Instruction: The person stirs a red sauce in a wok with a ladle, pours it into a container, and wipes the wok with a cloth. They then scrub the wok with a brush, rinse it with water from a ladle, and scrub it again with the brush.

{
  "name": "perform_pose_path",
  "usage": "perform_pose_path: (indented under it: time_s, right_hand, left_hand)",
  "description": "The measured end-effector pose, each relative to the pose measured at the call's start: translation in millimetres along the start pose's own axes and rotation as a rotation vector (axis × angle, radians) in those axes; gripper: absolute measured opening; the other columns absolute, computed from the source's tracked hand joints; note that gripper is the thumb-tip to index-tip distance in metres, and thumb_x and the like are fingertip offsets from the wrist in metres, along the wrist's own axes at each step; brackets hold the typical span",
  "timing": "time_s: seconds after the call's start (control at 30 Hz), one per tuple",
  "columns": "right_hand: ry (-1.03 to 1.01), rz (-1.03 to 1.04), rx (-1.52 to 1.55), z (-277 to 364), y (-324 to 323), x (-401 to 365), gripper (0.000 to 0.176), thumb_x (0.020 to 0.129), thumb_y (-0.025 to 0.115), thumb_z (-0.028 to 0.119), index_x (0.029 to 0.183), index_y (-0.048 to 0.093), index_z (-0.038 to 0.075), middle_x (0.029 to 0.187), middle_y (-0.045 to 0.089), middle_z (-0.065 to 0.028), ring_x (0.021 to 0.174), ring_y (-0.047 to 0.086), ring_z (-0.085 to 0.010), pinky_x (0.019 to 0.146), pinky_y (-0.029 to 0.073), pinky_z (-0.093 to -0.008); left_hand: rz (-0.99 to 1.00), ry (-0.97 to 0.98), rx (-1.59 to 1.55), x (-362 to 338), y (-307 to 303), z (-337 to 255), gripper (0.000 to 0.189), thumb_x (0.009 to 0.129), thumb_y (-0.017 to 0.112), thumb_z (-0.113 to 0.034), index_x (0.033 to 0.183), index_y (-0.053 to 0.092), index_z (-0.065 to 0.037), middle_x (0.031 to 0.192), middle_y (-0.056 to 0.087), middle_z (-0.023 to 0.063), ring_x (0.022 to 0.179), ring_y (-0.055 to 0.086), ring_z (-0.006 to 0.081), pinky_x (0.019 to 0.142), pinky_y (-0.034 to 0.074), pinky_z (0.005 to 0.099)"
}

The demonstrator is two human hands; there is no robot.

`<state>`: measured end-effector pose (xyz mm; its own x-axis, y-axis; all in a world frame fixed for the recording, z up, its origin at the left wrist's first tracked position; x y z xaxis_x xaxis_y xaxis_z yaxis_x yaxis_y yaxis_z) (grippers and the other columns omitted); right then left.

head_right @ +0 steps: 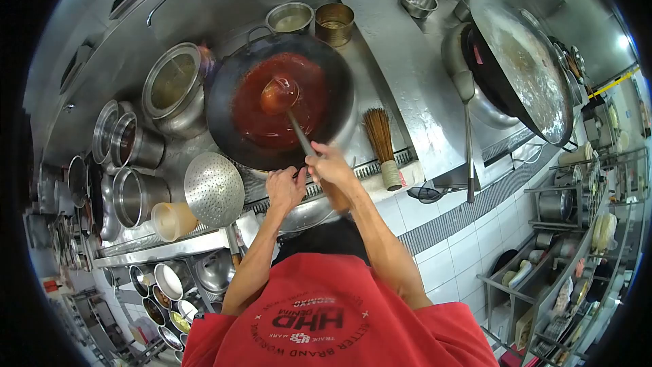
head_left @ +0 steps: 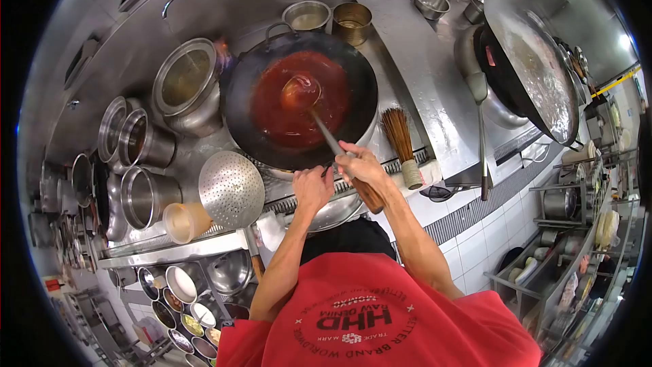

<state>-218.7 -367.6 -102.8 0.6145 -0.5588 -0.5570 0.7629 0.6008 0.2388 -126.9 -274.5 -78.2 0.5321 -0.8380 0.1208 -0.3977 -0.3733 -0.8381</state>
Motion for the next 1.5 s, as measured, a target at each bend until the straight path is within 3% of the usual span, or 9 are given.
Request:
perform_pose_path:
  time_s: [0.13,0.3,0.43,0.57,0.8,0.97,1.17,1.37,1.5]
  right_hand:
    - [0.111,0.041,0.255,-8.9,-19.5,-26.0,0.058,0.082,0.058,0.006,0.134,0.034,-0.002,0.063,0.054,-0.0054,0.047,0.048,-0.0116,0.043,0.039,-0.0243]
    - [-0.019,-0.034,-0.132,4.5,-20.6,-4.2,0.06,0.081,0.06,0.006,0.134,0.034,-0.002,0.064,0.052,-0.0051,0.046,0.046,-0.012,0.041,0.037,-0.0245]
    - [-0.028,-0.009,-0.103,6.2,3.0,2.9,0.059,0.082,0.059,0.007,0.134,0.034,-0.001,0.065,0.053,-0.0054,0.047,0.047,-0.0124,0.041,0.037,-0.0248]
    - [0.098,0.03,0.262,-12.5,-18.6,-19.7,0.056,0.082,0.059,0.004,0.134,0.037,0.002,0.071,0.056,-0.0063,0.053,0.05,-0.0113,0.042,0.038,-0.0249]
    - [-0.041,-0.055,-0.17,6.3,-7.5,0.9,0.057,0.081,0.059,0.006,0.132,0.036,-0.004,0.064,0.055,-0.006,0.047,0.049,-0.011,0.042,0.037,-0.0241]
    - [0.119,0.037,0.233,-11.2,-21.7,-22.5,0.057,0.08,0.058,0.005,0.133,0.036,-0.002,0.063,0.054,-0.0059,0.046,0.049,-0.0119,0.041,0.037,-0.0243]
    - [-0.045,-0.036,-0.218,7.2,-11.3,2.3,0.056,0.082,0.058,0.008,0.133,0.036,-0.001,0.063,0.054,-0.0036,0.048,0.049,-0.0119,0.044,0.04,-0.0256]
    - [0.097,0.01,0.263,-7.8,-9.5,-24.4,0.055,0.081,0.058,0.004,0.132,0.036,-0.002,0.062,0.054,-0.0048,0.045,0.048,-0.01,0.04,0.037,-0.0231]
    - [0.109,0.048,0.099,7.2,-29.9,-20.4,0.059,0.082,0.058,0.006,0.135,0.033,-0.001,0.068,0.056,-0.0054,0.052,0.051,-0.0118,0.043,0.04,-0.026]
  left_hand:
    - [-0.027,0.024,0.035,0.3,1.2,1.2,0.031,0.079,0.058,-0.03,0.062,0.058,-0.005,0.061,0.058,0.0169,0.065,0.057,0.0342,0.068,0.041,0.0422]
    - [-0.075,0.033,0.019,1.4,-1.6,-1.9,0.031,0.079,0.058,-0.03,0.061,0.057,-0.005,0.056,0.057,0.0159,0.063,0.057,0.0339,0.067,0.041,0.0421]
    - [-0.071,0.047,0.007,0.6,-2.4,-1.9,0.029,0.078,0.06,-0.028,0.06,0.057,-0.005,0.055,0.056,0.0155,0.062,0.057,0.0343,0.066,0.041,0.0418]
    - [-0.045,0.043,0.007,0.5,-2.6,-1.3,0.028,0.078,0.061,-0.026,0.06,0.056,-0.005,0.056,0.057,0.0154,0.061,0.057,0.0342,0.065,0.041,0.0419]
    - [-0.083,0.048,0.009,0.0,-1.9,-1.8,0.028,0.077,0.061,-0.026,0.06,0.057,-0.004,0.058,0.057,0.0181,0.062,0.057,0.0348,0.065,0.041,0.043]
    - [-0.067,0.05,0.006,-0.7,3.9,2.4,0.027,0.077,0.061,-0.026,0.061,0.058,-0.004,0.06,0.058,0.0186,0.063,0.057,0.035,0.066,0.041,0.0433]
    - [-0.087,0.045,0.006,-1.3,3.0,2.2,0.027,0.077,0.061,-0.026,0.061,0.058,-0.004,0.061,0.058,0.0187,0.063,0.057,0.035,0.066,0.041,0.0431]
    - [-0.069,0.051,-0.026,0.8,-2.0,-1.1,0.027,0.077,0.061,-0.026,0.06,0.056,-0.005,0.059,0.057,0.0172,0.062,0.056,0.0347,0.065,0.041,0.0433]
    - [-0.111,0.059,-0.01,-1.8,3.6,4.2,0.027,0.077,0.061,-0.026,0.06,0.056,-0.005,0.058,0.057,0.0162,0.061,0.056,0.0343,0.065,0.041,0.043]
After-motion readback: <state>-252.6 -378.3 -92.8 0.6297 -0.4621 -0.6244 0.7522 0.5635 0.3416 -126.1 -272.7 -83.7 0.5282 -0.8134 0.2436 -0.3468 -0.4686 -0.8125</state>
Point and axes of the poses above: each hand's wrist, its own x-axis towards the middle knuckle, its own y-axis out of the palm, z = x × y, the point moved 1 cm from there along x, towards the middle knuckle
